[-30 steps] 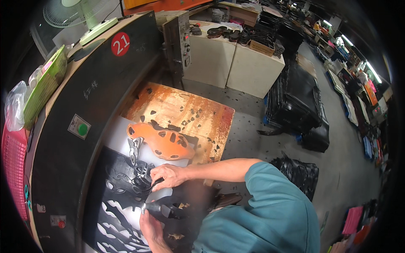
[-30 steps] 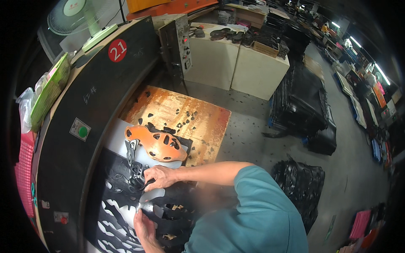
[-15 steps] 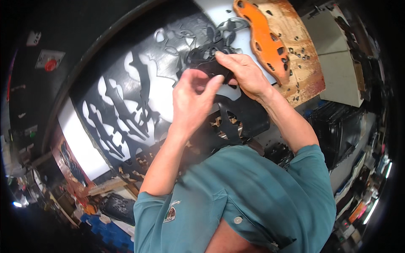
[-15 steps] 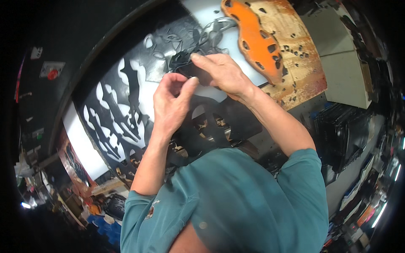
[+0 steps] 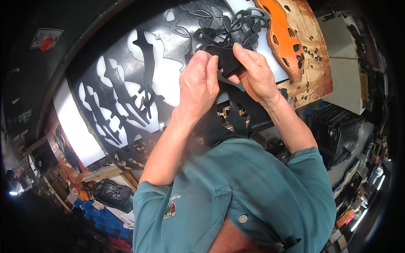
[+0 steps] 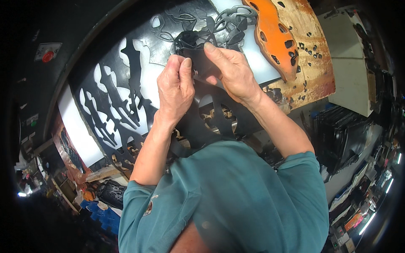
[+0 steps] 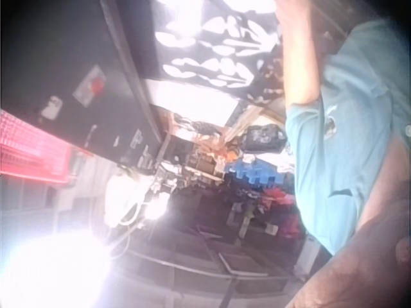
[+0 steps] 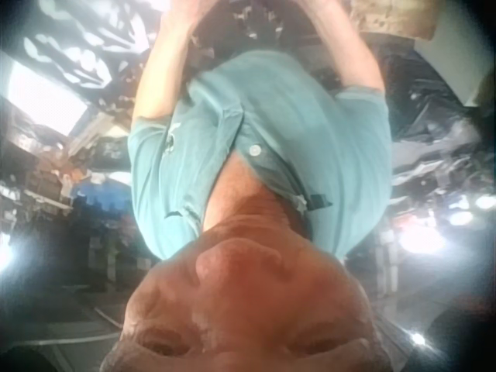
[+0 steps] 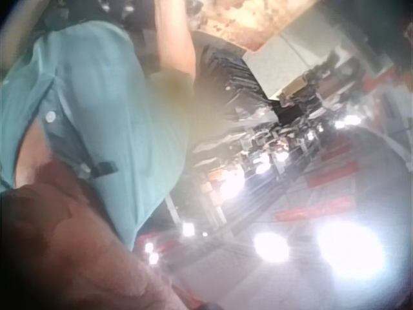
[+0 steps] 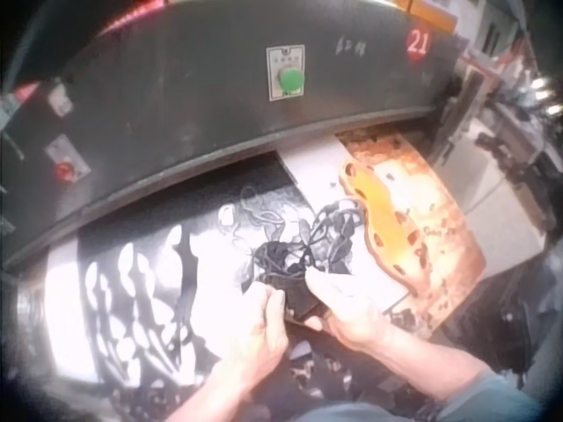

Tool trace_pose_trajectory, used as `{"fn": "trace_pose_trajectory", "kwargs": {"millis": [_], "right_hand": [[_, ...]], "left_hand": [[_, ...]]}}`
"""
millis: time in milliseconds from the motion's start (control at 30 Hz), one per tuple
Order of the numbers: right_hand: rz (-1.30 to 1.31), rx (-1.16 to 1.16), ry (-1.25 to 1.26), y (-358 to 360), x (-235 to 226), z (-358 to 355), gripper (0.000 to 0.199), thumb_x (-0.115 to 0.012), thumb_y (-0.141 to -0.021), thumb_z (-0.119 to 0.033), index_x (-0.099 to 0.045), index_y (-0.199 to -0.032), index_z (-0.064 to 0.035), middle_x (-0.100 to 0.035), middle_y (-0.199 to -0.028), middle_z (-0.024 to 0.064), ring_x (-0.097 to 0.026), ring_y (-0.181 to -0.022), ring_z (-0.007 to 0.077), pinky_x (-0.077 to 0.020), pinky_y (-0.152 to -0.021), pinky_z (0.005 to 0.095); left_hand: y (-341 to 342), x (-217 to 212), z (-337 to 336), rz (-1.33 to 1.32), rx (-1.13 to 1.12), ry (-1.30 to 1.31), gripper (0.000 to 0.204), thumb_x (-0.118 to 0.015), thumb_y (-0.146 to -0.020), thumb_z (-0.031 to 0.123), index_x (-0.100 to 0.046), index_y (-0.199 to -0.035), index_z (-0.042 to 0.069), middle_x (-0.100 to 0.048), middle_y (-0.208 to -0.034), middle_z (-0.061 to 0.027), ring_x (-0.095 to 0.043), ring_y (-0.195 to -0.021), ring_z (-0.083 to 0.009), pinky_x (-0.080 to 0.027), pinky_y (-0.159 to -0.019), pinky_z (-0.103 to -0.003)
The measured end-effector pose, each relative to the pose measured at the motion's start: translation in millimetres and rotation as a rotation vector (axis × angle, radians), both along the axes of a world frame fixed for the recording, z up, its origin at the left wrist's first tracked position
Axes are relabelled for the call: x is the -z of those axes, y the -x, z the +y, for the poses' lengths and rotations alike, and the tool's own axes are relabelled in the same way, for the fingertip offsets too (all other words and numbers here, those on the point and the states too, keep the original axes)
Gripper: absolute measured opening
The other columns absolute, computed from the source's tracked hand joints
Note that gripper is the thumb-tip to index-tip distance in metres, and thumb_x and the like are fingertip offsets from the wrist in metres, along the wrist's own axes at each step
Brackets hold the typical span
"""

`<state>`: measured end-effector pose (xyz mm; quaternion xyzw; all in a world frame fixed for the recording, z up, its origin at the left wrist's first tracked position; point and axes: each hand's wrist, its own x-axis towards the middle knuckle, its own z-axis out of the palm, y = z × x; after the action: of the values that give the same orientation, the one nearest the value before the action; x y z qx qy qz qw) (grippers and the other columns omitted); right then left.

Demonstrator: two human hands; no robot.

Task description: The person repeatedly picks up black cut leather pieces and an orange template, aligns them on a flat surface, and presses them together. The person moves the assembled pieces aside and repeats the process with additional pieces.

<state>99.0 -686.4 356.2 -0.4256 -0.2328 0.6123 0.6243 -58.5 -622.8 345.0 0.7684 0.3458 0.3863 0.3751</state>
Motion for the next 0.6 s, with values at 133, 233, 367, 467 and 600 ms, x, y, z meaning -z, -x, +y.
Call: {"fn": "trace_pose_trajectory", "kwargs": {"millis": [133,233,367,467,600], "right_hand": [[0.003,0.028,-0.001,3,-1,-1,0.036,-0.056,-0.114,-0.035,-0.072,-0.098,-0.0072,-0.066,-0.087,-0.0030,-0.058,-0.076,0.0042,-0.0445,-0.060,0.0224],[0.026,0.062,-0.070,-6,-6,-2,0.037,-0.056,-0.114,-0.037,-0.074,-0.105,-0.0053,-0.072,-0.092,0.0006,-0.060,-0.076,0.0052,-0.0430,-0.059,0.0214],[0.020,0.165,-0.082,-27,-12,-5,0.039,-0.056,-0.113,-0.039,-0.074,-0.109,-0.0042,-0.076,-0.098,0.0041,-0.065,-0.079,0.0085,-0.0430,-0.058,0.0223],[0.011,0.139,-0.062,-26,-11,-8,0.039,-0.056,-0.113,-0.038,-0.074,-0.110,-0.0040,-0.076,-0.101,0.0038,-0.068,-0.083,0.0095,-0.0440,-0.058,0.0239],[-0.004,0.182,-0.107,-17,-14,-8,0.039,-0.056,-0.113,-0.038,-0.074,-0.111,-0.0029,-0.076,-0.100,0.0050,-0.067,-0.081,0.0088,-0.0438,-0.058,0.0229]], "left_hand": [[5,9,-3,-0.084,0.017,0.128,0.016,-0.057,-0.111,0.010,-0.060,-0.097,0.003,-0.061,-0.074,-0.0023,-0.057,-0.061,-0.0093,-0.047,-0.056,-0.026],[18,7,0,-0.312,0.003,0.576,0.025,-0.051,-0.115,0.023,-0.058,-0.097,0.008,-0.063,-0.078,-0.0003,-0.055,-0.063,-0.0054,-0.045,-0.057,-0.022],[50,2,18,-0.397,-0.281,0.706,0.031,-0.050,-0.116,0.027,-0.058,-0.093,0.008,-0.064,-0.077,-0.0011,-0.058,-0.067,-0.0055,-0.046,-0.060,-0.022],[53,3,13,-0.275,-0.141,0.585,0.027,-0.054,-0.115,0.026,-0.061,-0.099,0.005,-0.067,-0.083,-0.0024,-0.060,-0.070,-0.0072,-0.048,-0.065,-0.023],[41,-12,3,-0.002,-0.188,-0.014,0.010,-0.072,-0.100,0.007,-0.069,-0.107,0.001,-0.070,-0.090,-0.0068,-0.062,-0.074,-0.0137,-0.051,-0.067,-0.029]]}}
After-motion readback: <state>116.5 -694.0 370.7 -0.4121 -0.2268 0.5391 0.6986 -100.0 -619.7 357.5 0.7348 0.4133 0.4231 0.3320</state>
